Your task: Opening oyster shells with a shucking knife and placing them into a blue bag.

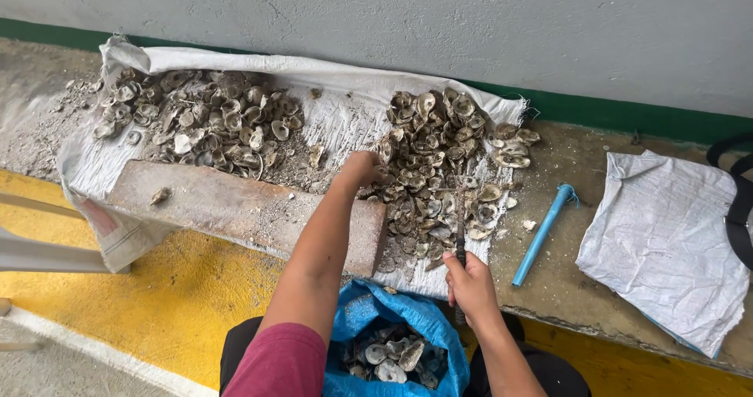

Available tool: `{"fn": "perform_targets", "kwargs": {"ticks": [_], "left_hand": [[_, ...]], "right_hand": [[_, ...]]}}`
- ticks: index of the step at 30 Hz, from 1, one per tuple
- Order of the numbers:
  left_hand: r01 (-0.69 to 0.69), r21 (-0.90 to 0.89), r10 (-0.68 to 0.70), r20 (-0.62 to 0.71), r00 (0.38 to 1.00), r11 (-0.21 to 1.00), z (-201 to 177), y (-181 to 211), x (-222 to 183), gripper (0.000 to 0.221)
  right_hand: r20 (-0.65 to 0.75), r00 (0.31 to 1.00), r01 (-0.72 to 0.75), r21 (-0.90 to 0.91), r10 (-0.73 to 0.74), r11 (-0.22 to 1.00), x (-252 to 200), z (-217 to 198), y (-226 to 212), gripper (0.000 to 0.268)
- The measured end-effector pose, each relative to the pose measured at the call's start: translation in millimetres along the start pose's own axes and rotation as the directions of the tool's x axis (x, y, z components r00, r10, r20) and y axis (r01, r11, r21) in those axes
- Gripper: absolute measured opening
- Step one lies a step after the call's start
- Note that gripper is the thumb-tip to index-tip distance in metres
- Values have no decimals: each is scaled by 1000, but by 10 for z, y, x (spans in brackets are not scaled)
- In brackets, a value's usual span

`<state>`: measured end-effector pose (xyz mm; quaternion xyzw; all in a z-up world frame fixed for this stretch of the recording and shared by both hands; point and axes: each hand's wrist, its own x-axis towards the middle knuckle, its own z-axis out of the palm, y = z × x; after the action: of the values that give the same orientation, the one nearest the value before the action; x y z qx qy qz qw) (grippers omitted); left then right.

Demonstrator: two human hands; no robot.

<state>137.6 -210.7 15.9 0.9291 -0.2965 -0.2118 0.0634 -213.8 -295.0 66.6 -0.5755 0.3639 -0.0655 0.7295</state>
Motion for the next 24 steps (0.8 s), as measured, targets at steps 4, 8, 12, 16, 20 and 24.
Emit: {"fn": "perform_targets", "kwargs": {"ticks": [4,8,12,16,20,24], "left_hand": [[-3,-336,29,72,997,942,121,-263,275,37],[-22,-661,26,-3,1000,750,-7,-159,-32,20],[-317,-344,152,-430,890,884,-128,105,-554,17],[-302,-284,162,-427,890,910,17,176,-818,8],[-369,-479,203,-364,909,796,109,248,-1096,8],[-545,-540,293,-484,825,641,317,245,-1237,13]], "right_hand": [[10,1000,-1,33,1,999,17,-36,21,27],[18,1000,-1,74,0,997,11,-51,24,21],[-8,999,31,95,-31,995,-1,-109,13,19],[-41,998,59,116,-55,992,22,-174,-50,18],[-60,995,82,138,-74,987,78,-187,-35,18],[-53,995,85,115,-79,990,74,-170,-35,18]]}}
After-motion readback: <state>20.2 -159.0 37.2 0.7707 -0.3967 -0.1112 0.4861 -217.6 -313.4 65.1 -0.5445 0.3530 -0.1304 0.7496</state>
